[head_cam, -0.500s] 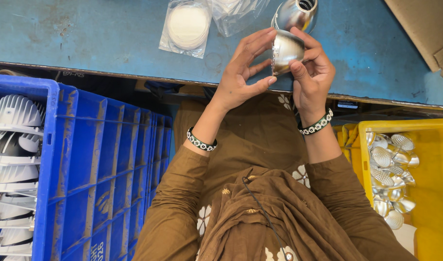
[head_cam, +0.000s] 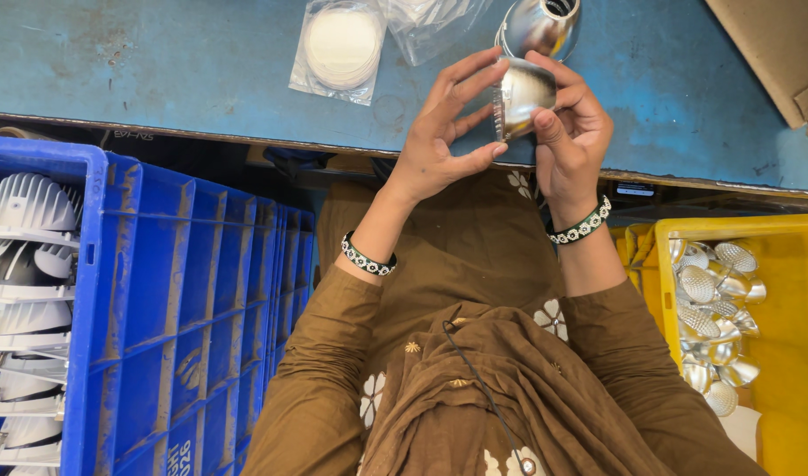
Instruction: The person assembles small light fixtures by hand. They pick up a clear plastic diffuser and a silver metal housing, fit them together, and place the completed unit into a yellow crate. This process is repeated for multiple units.
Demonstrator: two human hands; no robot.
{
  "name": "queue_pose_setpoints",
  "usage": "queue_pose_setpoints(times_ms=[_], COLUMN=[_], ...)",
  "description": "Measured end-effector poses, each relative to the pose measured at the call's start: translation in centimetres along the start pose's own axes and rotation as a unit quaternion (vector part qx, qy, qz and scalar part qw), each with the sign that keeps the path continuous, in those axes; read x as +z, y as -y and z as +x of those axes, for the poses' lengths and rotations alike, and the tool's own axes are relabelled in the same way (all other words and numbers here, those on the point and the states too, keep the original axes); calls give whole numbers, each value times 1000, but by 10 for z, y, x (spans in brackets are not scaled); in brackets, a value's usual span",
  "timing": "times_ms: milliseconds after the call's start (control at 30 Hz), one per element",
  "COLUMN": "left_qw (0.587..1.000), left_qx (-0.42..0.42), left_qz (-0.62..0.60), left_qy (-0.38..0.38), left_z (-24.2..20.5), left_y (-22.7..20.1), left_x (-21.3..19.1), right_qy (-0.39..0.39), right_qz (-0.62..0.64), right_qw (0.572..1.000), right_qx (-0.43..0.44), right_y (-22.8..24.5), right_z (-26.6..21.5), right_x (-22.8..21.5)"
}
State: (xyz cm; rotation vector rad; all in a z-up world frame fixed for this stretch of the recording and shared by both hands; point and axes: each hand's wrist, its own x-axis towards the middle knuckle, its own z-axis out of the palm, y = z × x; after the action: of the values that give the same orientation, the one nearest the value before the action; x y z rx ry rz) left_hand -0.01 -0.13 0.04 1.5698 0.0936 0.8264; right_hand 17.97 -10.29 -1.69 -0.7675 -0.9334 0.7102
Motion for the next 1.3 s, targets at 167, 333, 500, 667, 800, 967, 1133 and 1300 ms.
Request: queue_pose_setpoints(times_ms=[167, 333, 500, 667, 800, 967, 1133, 1300], left_qw=[1000, 984, 936, 977, 994, 999, 999, 995], left_qx=[-2, 54, 117, 67, -85, -37, -28, -15], left_qz=[12, 165, 324, 189, -53, -4, 36, 102], left_qy=[-13, -33, -77, -70, -32, -31, -12, -4], left_z=[0, 6, 7, 7, 15, 15, 14, 9], left_y=[-1, 4, 9, 8, 11, 16, 15, 10], left_x=[1, 8, 28, 29, 19, 18, 15, 15], right_qy=[7, 59, 79, 66, 50, 71, 44, 33], right_qz=[31, -23, -214, -112, -48, -54, -166, -186], right_qw=[999, 998, 973, 991, 997, 996, 984, 980], right_qx=[32, 12, 15, 23, 19, 27, -50, -69], right_y=[7, 10, 4, -1, 1, 6, 6, 1], right_z=[4, 2, 2, 5, 2, 4, -1, -2], right_x=[3, 10, 10, 4, 5, 9, 9, 7])
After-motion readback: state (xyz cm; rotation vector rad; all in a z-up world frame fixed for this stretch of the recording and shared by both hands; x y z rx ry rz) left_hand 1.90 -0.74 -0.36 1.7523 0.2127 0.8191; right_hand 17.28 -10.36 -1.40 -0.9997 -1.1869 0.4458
